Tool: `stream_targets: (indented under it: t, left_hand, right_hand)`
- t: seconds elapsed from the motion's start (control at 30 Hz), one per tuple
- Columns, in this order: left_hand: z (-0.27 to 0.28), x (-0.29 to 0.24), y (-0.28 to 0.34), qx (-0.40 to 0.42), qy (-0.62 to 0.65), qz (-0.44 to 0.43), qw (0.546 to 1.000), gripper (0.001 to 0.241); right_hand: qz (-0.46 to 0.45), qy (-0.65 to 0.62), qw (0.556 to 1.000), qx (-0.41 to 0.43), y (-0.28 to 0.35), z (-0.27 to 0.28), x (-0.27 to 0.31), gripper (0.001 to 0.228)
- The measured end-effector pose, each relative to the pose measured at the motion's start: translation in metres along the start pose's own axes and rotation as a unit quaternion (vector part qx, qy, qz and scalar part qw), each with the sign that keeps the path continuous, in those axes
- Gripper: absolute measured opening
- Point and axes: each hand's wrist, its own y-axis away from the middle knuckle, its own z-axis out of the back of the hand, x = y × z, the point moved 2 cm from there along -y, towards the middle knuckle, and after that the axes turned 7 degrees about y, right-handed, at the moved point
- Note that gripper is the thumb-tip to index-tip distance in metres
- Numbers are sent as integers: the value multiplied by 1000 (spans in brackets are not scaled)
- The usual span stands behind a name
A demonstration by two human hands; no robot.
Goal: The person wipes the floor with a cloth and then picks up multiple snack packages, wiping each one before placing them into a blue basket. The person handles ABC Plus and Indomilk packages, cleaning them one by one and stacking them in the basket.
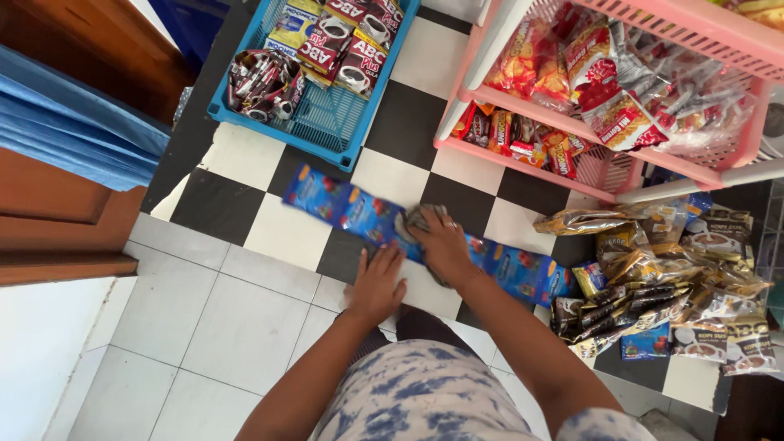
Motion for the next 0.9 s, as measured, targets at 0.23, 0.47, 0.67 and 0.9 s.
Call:
stream_targets:
  t: [0.23, 0.47, 0.67, 0.9]
  left_hand:
    - [13, 11, 23, -18, -54, -39, 998, 70]
    - [10, 14, 7, 88, -90, 82, 989, 71]
    - [9, 17, 4, 5, -62, 34, 997, 77]
    - [4, 21, 5, 91, -75, 81, 990, 75]
  right_hand:
    - [-69, 33, 996, 41, 46, 13, -32, 61]
    - [39, 10, 999, -7, 19, -6, 27, 64]
    - [-32, 4, 999, -12, -26, 6, 15, 63]
    - [115, 42, 992, -32, -26, -4, 44, 51]
